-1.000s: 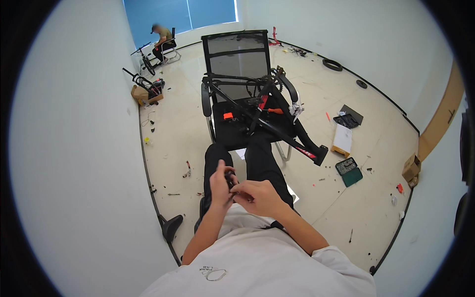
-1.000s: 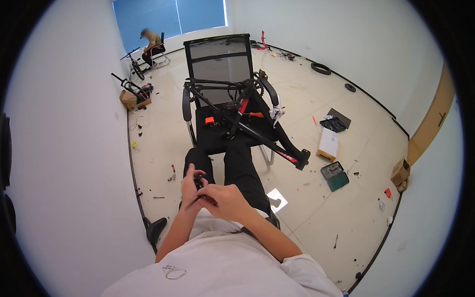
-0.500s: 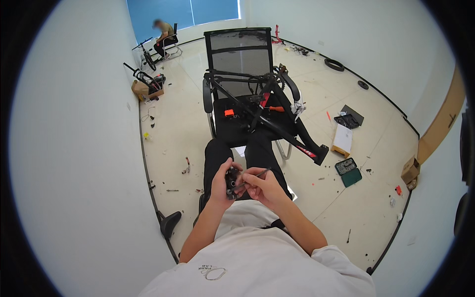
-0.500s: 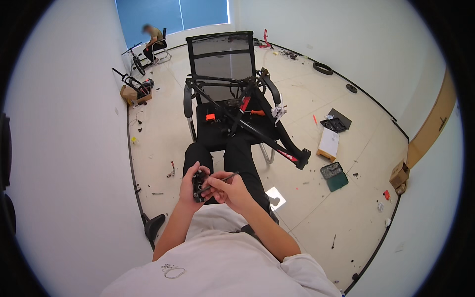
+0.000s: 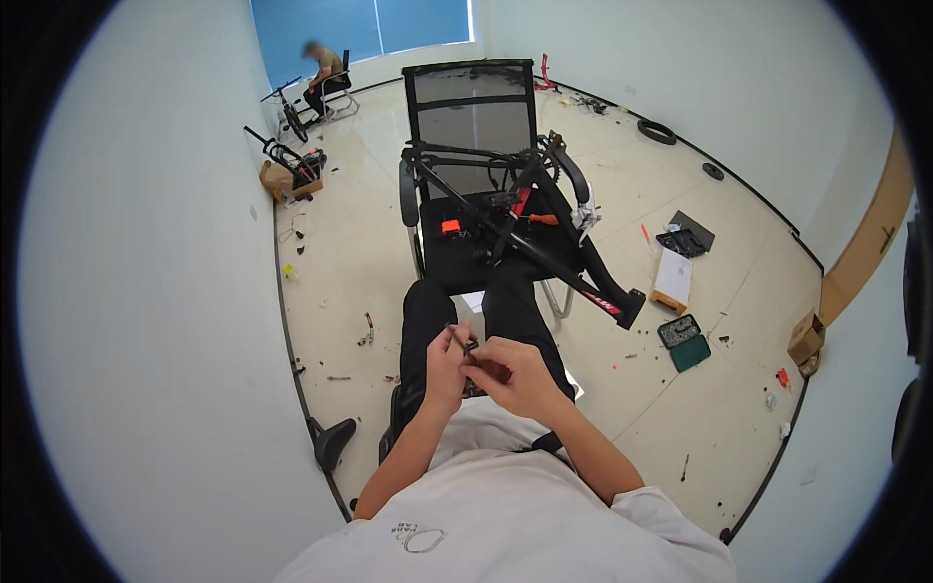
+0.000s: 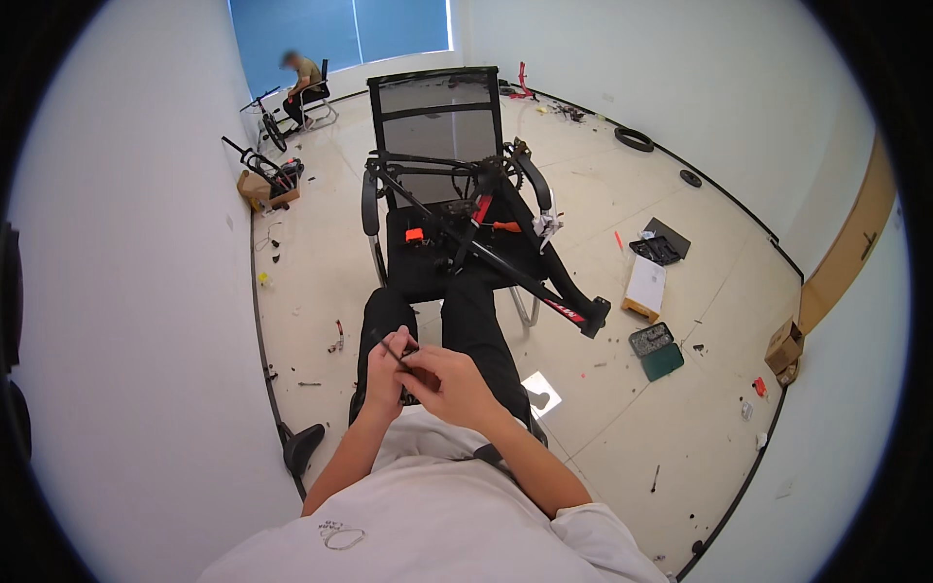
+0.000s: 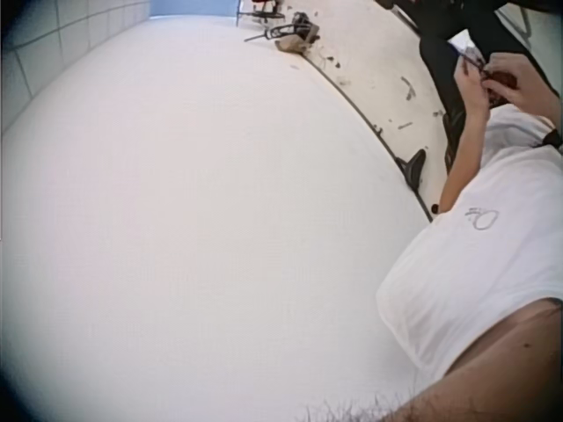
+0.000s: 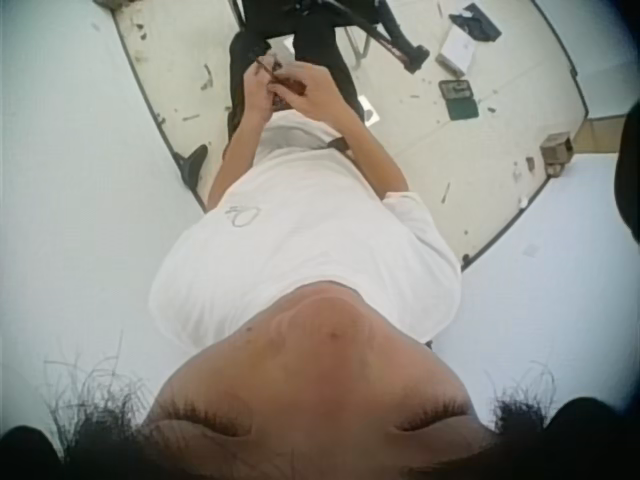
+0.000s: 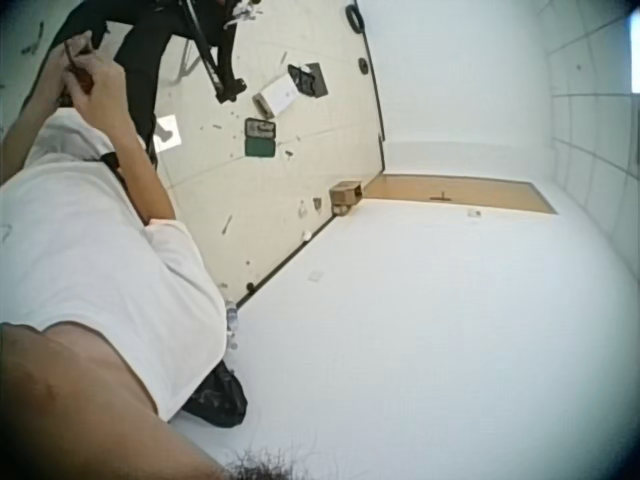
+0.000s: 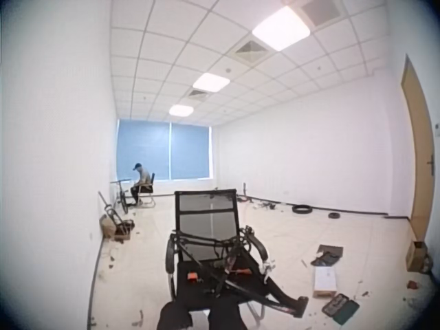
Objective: The person assembles a small mechanical component using a screwdriver and small parts. They insert a screw, tighten it, and repeatedly adjust the assembly while seated.
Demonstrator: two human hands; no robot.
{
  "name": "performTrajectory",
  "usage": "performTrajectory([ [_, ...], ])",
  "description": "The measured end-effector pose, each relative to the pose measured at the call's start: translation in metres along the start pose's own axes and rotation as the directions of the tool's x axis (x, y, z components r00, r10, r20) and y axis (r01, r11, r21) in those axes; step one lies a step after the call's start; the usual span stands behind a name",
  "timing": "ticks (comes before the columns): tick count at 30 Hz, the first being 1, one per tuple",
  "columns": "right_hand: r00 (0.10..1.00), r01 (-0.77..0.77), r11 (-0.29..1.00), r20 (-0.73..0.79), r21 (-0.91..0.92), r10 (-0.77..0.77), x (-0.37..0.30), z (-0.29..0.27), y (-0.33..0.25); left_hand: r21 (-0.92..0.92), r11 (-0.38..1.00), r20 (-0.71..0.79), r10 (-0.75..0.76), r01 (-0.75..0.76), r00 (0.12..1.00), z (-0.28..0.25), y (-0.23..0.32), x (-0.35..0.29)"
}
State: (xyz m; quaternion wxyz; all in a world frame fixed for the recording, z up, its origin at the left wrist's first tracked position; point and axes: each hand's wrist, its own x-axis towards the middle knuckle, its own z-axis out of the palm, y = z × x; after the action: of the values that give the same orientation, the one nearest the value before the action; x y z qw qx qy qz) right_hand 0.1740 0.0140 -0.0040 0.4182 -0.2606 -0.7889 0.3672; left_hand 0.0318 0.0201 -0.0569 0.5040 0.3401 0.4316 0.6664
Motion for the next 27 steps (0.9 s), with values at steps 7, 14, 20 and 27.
performTrajectory([
  [7, 0.981, 0.194, 0.981, 0.038, -0.030, -0.192, -0.001, -0.003, -0.008, -0.281, 0.902, 0.071, -0.322, 0.329, 0.944, -0.013, 0.029, 0.000],
  [14, 0.975, 0.130, 0.912, -0.218, 0.389, -0.045, 0.008, -0.007, 0.010, -0.467, 0.845, 0.181, -0.196, 0.260, 0.964, 0.001, 0.034, -0.009],
  [20, 0.954, -0.029, 0.538, -0.138, 0.843, 0.268, 0.007, -0.023, 0.018, -0.415, 0.874, 0.432, -0.054, 0.252, 0.900, 0.002, 0.035, -0.020],
  [27, 0.953, -0.052, 0.353, -0.059, 0.934, 0.298, 0.007, -0.025, 0.027, -0.356, 0.929, 0.368, 0.041, 0.100, 0.929, 0.008, 0.036, -0.019],
])
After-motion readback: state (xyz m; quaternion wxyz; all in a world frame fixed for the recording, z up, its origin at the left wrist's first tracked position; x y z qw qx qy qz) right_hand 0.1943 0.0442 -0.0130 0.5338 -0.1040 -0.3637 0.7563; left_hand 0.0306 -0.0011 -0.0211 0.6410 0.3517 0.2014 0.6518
